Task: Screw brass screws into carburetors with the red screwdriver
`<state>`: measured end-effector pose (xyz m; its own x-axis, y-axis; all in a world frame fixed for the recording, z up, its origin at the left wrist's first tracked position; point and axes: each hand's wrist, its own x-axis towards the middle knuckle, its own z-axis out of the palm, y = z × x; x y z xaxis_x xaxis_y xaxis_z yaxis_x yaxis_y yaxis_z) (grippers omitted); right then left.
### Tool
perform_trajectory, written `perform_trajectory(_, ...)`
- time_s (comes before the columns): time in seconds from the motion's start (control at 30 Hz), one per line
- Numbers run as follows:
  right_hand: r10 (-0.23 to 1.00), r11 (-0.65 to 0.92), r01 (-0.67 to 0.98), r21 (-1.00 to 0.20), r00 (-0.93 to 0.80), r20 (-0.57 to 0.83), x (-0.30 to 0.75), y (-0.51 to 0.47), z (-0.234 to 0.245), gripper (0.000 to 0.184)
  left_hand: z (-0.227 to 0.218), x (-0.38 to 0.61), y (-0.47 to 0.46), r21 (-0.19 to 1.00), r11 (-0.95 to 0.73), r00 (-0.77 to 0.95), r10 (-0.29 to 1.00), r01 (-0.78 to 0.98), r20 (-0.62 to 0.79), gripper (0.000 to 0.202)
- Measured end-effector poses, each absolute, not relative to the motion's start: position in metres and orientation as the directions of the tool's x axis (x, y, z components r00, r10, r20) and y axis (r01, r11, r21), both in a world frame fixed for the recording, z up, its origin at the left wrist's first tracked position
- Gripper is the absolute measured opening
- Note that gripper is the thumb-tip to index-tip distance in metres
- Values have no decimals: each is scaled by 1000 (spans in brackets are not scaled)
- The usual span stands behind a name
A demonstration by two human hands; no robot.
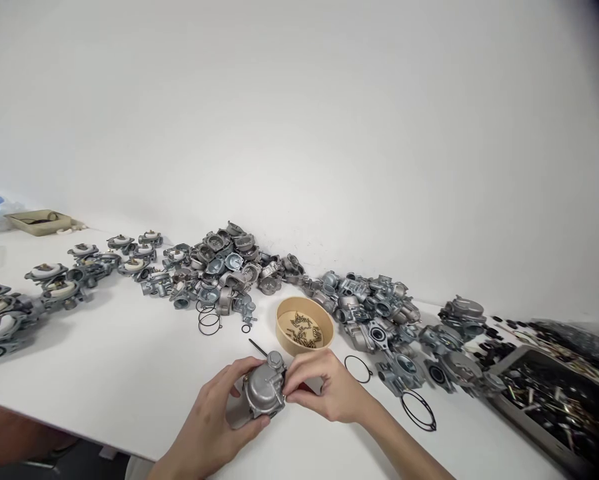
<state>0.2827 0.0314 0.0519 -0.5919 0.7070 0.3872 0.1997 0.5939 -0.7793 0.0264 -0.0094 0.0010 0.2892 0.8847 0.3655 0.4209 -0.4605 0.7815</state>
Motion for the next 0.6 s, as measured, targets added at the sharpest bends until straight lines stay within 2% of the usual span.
perform_trajectory(0.37, 687, 635, 214, -743, -597, 415, 282, 31, 52, 9, -12, 28, -9, 802, -444, 297, 890, 399, 345, 66)
perform_trajectory(0.6, 658, 682, 262, -683, -627, 417, 282, 29, 58, 8, -6, 31, -10, 888, -404, 311, 892, 221, 328, 62)
